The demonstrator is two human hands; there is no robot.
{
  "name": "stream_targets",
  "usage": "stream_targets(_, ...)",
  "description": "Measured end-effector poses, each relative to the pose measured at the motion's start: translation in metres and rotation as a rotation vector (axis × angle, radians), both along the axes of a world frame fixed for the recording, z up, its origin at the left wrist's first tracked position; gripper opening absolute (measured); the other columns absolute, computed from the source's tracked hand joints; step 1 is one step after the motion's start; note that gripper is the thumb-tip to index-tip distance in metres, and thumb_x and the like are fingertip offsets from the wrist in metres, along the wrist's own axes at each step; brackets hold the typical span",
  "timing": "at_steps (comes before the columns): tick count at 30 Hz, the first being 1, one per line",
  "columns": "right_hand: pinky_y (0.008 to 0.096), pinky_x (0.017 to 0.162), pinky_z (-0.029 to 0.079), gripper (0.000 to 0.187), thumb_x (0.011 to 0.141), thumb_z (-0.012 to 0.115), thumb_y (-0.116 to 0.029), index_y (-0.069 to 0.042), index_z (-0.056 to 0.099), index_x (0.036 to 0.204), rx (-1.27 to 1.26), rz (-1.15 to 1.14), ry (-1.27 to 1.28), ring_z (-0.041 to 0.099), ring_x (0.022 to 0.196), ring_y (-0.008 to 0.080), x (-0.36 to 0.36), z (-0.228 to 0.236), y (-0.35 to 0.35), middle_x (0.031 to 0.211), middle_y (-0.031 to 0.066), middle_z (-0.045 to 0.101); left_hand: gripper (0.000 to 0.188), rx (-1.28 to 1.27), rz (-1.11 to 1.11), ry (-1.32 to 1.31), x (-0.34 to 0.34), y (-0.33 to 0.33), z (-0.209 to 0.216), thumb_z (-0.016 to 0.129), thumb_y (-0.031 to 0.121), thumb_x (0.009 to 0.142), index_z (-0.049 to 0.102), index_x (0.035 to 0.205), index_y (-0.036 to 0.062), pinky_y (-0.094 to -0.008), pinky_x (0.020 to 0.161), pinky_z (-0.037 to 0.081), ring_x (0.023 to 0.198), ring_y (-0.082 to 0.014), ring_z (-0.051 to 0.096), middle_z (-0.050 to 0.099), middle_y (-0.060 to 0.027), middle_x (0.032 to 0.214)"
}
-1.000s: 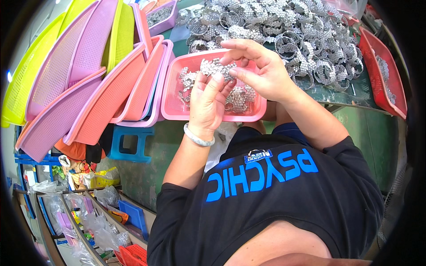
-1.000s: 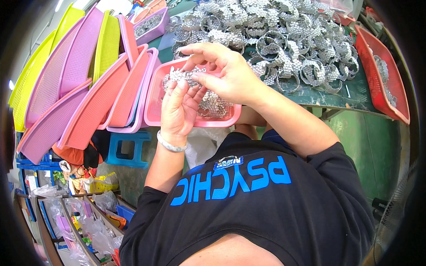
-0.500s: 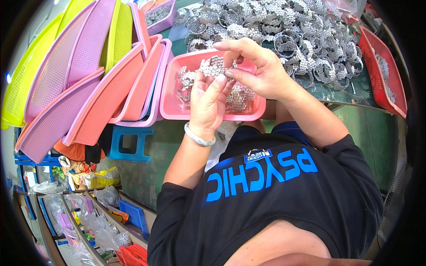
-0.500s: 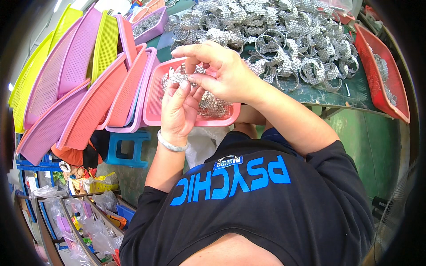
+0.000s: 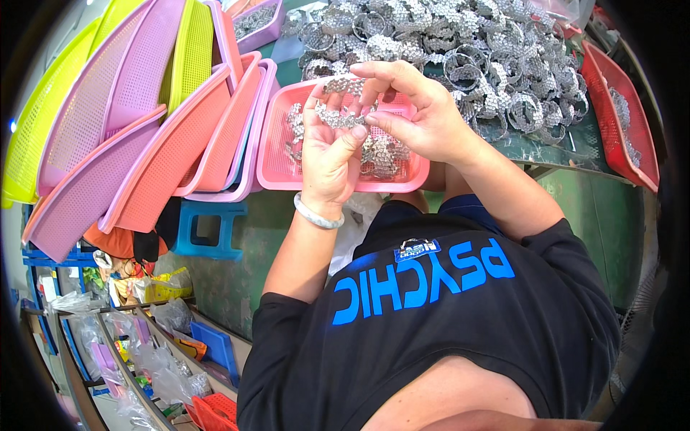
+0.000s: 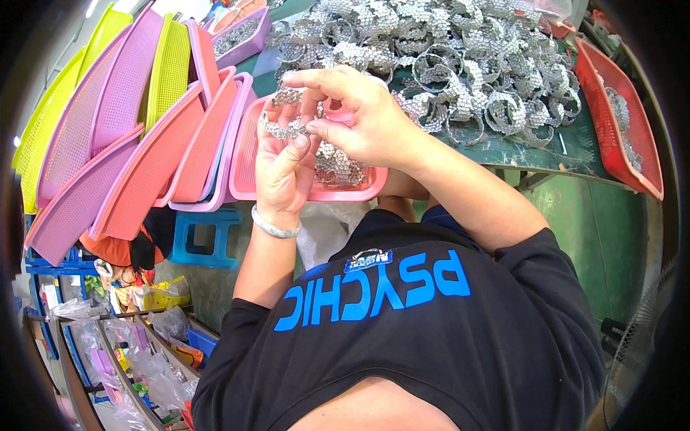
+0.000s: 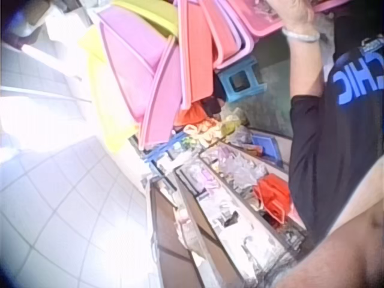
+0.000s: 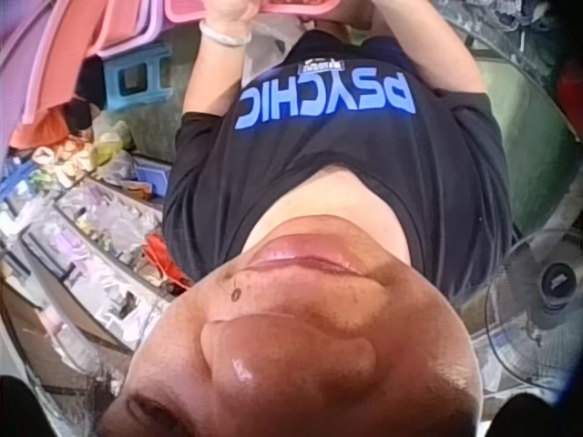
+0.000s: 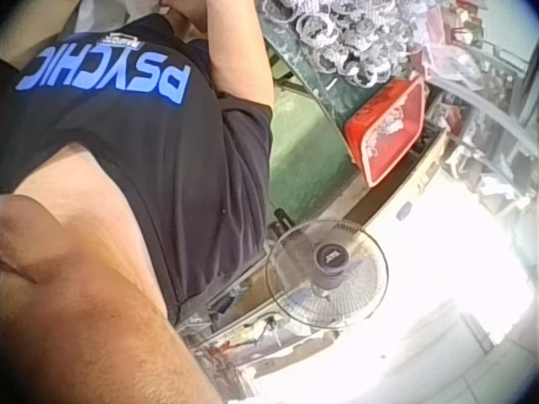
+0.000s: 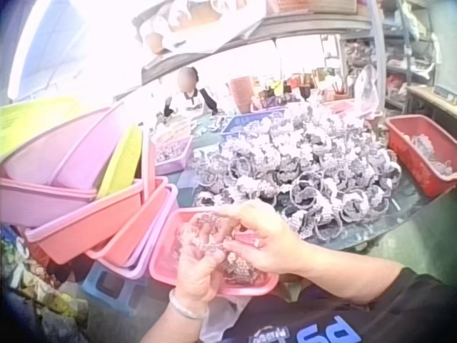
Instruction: The person repeatedly picks up small silver metal mesh objects from a pink basket, inspects them by turning them over in their hands, and places them back into the basket. The person occasionally passes an item to a coworker across the table.
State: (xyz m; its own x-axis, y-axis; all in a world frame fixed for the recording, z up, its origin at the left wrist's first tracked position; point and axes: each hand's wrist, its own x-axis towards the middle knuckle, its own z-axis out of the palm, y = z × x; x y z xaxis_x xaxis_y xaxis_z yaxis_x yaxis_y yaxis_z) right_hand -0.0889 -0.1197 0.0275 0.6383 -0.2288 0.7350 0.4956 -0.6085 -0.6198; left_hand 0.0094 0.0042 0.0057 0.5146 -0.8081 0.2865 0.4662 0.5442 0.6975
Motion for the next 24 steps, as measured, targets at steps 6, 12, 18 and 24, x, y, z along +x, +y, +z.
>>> stream_targets(6,0.0248,0.073,0.045,0.053,0.072,0.062,0.005,-0.007,0.049,0.123,-0.004,-0.001,0.005,0.057,0.082,0.0122,-0.0006,-0.0012,-0.0004,0.087,0.0044,0.058,0.075,-0.008,0.010,-0.048,0.0016,0.0001,-0.0023,0.059,-0.015,0.072,0.027,0.133,0.0157,-0.0365,0.098,0.038,0.122,-0.0254,0.035,0.036,-0.0056,0.128)
stream_targets(12,0.0242,0.073,0.045,0.053,0.072,0.062,0.004,-0.007,0.049,0.123,0.002,-0.006,0.006,0.057,0.081,0.0117,-0.0001,-0.0019,0.0005,0.087,0.0041,0.058,0.076,0.000,0.032,-0.085,0.0025,0.0001,-0.0012,0.060,-0.015,0.071,0.028,0.132,0.0161,-0.0381,0.101,0.036,0.123,-0.0253,0.035,0.036,-0.0056,0.128)
stream_targets(18,0.0242,0.072,0.045,0.053,0.073,0.062,0.003,-0.007,0.049,0.123,-0.002,-0.008,0.028,0.057,0.081,0.0114,-0.0016,0.0003,0.0019,0.087,0.0041,0.058,0.075,-0.014,0.050,-0.118,0.0024,0.0008,-0.0014,0.062,-0.014,0.070,0.029,0.131,0.0157,-0.0392,0.102,0.035,0.122,-0.0252,0.037,0.036,-0.0058,0.130)
stream_targets(24,0.0242,0.073,0.046,0.052,0.074,0.060,0.005,-0.005,0.046,0.124,0.056,0.019,0.106,0.057,0.083,0.0112,-0.0023,0.0000,0.0017,0.090,0.0050,0.059,0.076,-0.012,0.129,-0.285,0.0074,0.0017,-0.0007,0.065,-0.014,0.068,0.031,0.129,0.0150,-0.0386,0.101,0.036,0.121,-0.0237,0.039,0.037,-0.0058,0.130)
